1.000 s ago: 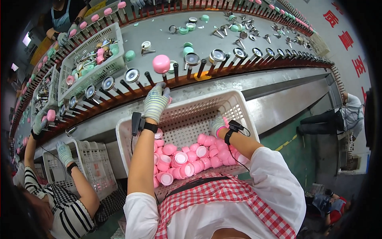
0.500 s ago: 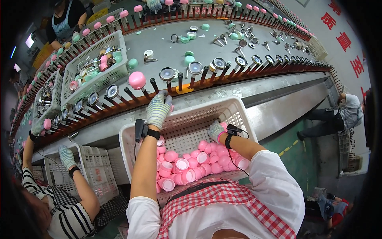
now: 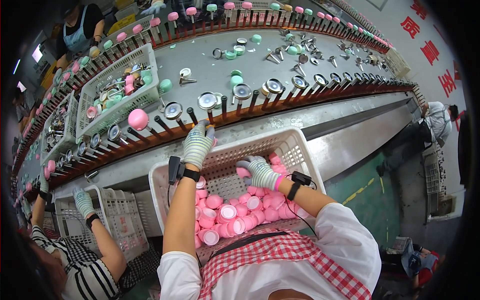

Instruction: The recorder is putting pink lids on cosmetic jars as they move along a conveyor belt in a factory setting.

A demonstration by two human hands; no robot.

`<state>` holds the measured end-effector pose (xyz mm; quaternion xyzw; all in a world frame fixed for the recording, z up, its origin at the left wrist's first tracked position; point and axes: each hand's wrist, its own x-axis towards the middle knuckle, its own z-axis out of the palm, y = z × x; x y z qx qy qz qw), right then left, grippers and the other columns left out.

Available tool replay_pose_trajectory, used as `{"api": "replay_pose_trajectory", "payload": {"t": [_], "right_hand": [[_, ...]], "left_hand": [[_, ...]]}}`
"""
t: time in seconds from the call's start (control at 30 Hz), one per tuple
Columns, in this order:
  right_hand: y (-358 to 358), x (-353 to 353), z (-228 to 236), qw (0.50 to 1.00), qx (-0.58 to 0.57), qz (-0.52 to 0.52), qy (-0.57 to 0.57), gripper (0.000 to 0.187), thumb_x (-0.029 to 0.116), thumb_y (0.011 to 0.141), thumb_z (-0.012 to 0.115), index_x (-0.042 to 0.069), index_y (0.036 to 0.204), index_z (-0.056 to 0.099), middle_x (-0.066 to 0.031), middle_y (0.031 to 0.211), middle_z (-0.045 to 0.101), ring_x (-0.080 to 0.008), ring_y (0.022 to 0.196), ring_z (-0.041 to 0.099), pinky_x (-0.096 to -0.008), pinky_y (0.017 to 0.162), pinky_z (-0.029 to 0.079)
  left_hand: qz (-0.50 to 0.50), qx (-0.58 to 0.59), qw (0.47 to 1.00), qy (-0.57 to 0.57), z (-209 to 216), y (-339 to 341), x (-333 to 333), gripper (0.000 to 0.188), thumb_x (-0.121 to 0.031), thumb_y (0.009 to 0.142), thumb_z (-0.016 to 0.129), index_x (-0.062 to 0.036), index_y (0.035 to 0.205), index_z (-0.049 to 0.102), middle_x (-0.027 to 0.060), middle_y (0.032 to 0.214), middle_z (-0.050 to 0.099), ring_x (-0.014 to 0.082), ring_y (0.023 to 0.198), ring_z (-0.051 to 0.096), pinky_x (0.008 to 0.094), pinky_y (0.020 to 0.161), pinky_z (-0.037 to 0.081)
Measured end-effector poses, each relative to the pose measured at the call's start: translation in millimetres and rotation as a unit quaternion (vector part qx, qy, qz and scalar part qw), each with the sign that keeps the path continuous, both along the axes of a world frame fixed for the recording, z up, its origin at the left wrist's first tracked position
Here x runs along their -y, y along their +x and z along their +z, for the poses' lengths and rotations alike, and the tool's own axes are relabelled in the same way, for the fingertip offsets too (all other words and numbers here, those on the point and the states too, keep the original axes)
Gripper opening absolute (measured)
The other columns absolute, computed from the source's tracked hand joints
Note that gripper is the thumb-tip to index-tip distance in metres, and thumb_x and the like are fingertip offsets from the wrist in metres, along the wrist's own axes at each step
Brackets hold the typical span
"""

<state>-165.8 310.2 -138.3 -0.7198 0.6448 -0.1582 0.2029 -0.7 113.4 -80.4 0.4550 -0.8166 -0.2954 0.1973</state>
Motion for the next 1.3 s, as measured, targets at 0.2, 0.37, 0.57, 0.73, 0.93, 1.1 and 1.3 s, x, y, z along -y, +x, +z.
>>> {"api": "replay_pose_trajectory", "payload": {"t": [0.2, 0.37, 0.57, 0.73, 0.93, 1.1, 1.3], "right_hand": [[-72.1, 43.5, 164.6, 0.901, 0.009, -0.139, -0.411, 0.040, 0.011, 0.062, 0.064, 0.008, 0.102, 0.060, -0.0144, 0.097, 0.061, -0.0340, 0.086, 0.061, -0.0421, 0.071, 0.051], [-245.8, 69.9, 148.1, 0.859, -0.190, -0.373, -0.295, 0.058, 0.024, 0.067, 0.071, 0.010, 0.123, 0.058, -0.0170, 0.111, 0.063, -0.0351, 0.102, 0.060, -0.0440, 0.092, 0.047], [-223.7, 98.0, 153.5, 0.937, -0.165, -0.237, -0.194, 0.061, 0.027, 0.073, 0.070, 0.011, 0.129, 0.052, -0.0175, 0.128, 0.054, -0.0376, 0.113, 0.055, -0.0455, 0.096, 0.044], [-197.0, 107.7, 160.4, 0.946, -0.218, -0.201, -0.130, 0.065, 0.023, 0.068, 0.076, 0.012, 0.126, 0.049, -0.0176, 0.122, 0.054, -0.0390, 0.110, 0.055, -0.0468, 0.093, 0.046], [-165.1, 126.0, 139.4, 0.937, -0.246, -0.159, -0.189, 0.064, 0.017, 0.067, 0.078, 0.012, 0.123, 0.049, -0.0193, 0.118, 0.054, -0.0415, 0.101, 0.058, -0.0469, 0.086, 0.049], [-138.6, 141.7, 107.5, 0.905, -0.167, -0.201, -0.336, 0.066, 0.013, 0.065, 0.078, 0.015, 0.125, 0.049, -0.0183, 0.120, 0.053, -0.0415, 0.095, 0.060, -0.0465, 0.080, 0.052], [-78.8, 151.3, 112.8, 0.918, -0.089, -0.227, -0.313, 0.068, 0.014, 0.068, 0.077, 0.009, 0.129, 0.047, -0.0183, 0.125, 0.052, -0.0394, 0.104, 0.058, -0.0431, 0.087, 0.050]], "left_hand": [[0.013, -0.012, 1.000, 0.011, 1.4, 5.9, -0.7, 0.038, -0.032, 0.090, 0.054, -0.0080, 0.119, 0.060, 0.0166, 0.111, 0.066, 0.0330, 0.103, 0.063, 0.0411, 0.090, 0.048], [0.006, -0.009, 1.000, 0.015, 9.9, -5.5, -2.4, 0.037, -0.031, 0.090, 0.054, -0.0071, 0.118, 0.060, 0.0169, 0.112, 0.066, 0.0328, 0.104, 0.063, 0.0404, 0.091, 0.048], [0.010, -0.014, 1.000, 0.008, 1.4, 5.0, 0.1, 0.037, -0.029, 0.090, 0.054, -0.0043, 0.117, 0.060, 0.0182, 0.113, 0.065, 0.0337, 0.107, 0.061, 0.0403, 0.092, 0.048], [0.002, -0.011, 1.000, 0.019, 5.7, 0.8, -1.7, 0.036, -0.030, 0.090, 0.055, -0.0042, 0.115, 0.060, 0.0178, 0.110, 0.066, 0.0337, 0.105, 0.062, 0.0411, 0.090, 0.048], [0.001, -0.027, 0.999, -0.027, -1.3, 4.4, -1.3, 0.034, -0.028, 0.090, 0.054, -0.0054, 0.115, 0.060, 0.0175, 0.110, 0.066, 0.0339, 0.103, 0.062, 0.0419, 0.089, 0.049], [-0.001, -0.036, 0.999, -0.040, 2.8, 2.0, -2.6, 0.034, -0.028, 0.091, 0.054, -0.0059, 0.116, 0.059, 0.0170, 0.110, 0.066, 0.0334, 0.103, 0.062, 0.0417, 0.088, 0.049], [0.004, -0.022, 0.999, -0.029, 6.4, 0.7, -3.4, 0.034, -0.028, 0.091, 0.054, -0.0061, 0.116, 0.059, 0.0186, 0.109, 0.066, 0.0341, 0.102, 0.062, 0.0416, 0.088, 0.049]]}}
